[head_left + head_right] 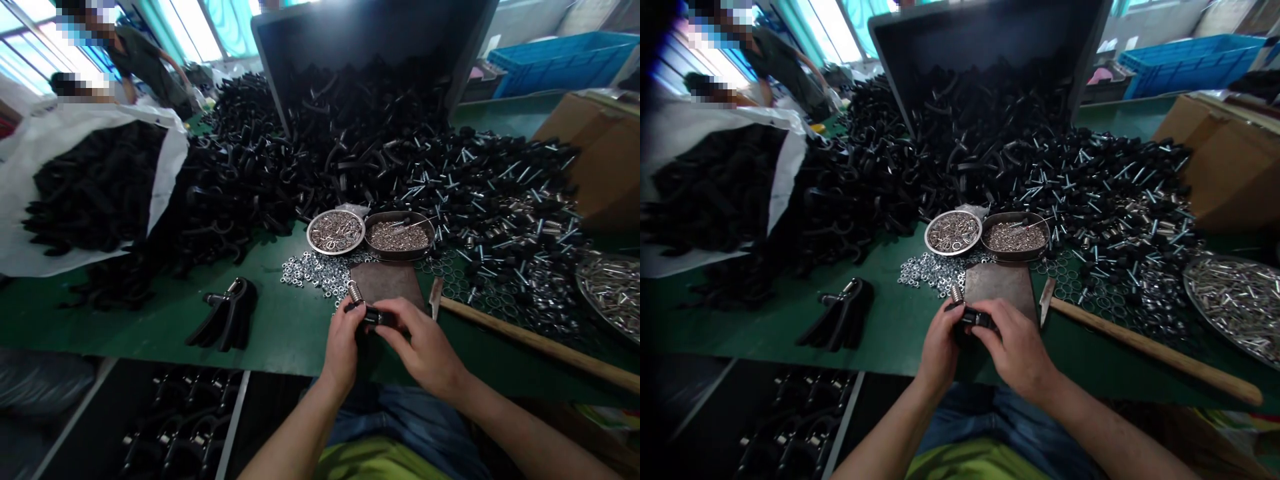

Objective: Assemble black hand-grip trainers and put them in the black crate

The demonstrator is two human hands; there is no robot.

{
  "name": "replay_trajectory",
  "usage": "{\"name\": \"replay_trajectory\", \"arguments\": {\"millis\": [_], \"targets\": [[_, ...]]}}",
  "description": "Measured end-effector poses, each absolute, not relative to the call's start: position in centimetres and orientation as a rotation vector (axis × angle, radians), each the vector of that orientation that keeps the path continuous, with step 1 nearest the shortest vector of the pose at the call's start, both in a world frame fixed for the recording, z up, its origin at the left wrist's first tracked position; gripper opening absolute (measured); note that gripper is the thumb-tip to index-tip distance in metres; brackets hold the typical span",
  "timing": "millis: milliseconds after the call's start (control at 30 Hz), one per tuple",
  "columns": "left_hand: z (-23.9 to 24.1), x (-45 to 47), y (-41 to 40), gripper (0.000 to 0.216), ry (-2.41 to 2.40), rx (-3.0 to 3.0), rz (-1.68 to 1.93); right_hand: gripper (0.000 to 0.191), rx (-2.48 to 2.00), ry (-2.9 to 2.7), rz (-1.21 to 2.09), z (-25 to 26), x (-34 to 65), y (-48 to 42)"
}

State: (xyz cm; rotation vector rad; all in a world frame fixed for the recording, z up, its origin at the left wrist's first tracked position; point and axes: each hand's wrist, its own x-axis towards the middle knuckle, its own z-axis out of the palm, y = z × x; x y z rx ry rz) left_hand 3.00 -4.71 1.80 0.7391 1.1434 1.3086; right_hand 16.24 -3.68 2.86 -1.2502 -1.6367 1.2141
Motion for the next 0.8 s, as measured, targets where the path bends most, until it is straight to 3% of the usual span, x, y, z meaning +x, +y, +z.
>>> {"name": "replay_trajectory", "arguments": {"millis": [133, 200, 267, 367, 533, 800], "targets": [[1.8, 3.2, -4.5, 0.031, 1.434, 0.900, 1.376, 0.027, -1.129, -1.005, 1.764, 2.2, 14.8, -3.5], [1.6, 3.2, -4.4, 0.051, 1.600, 0.959, 1.428, 0.030, -1.117, -0.789, 1.874, 1.7, 14.4, -3.0], [1.2, 3.0, -4.1, 0.060, 1.663, 1.014, 1.353, 0.034, -1.185, -0.916, 1.892, 1.4, 14.6, -2.0], [0.6, 2.2, -3.6, 0.056, 1.659, 1.157, 1.203, 0.035, -1.329, -1.495, 1.613, 1.6, 15.5, 1.3], [0.1, 1.6, -3.2, 0.049, 1.669, 1.742, 0.954, 0.019, -1.316, -2.268, 0.511, 3.2, 13.5, 9.7], [0.2, 2.1, -3.0, 0.054, 1.702, 2.082, 0.567, 0.010, -1.238, -2.482, 0.388, 2.6, 6.7, 17.2]]}}
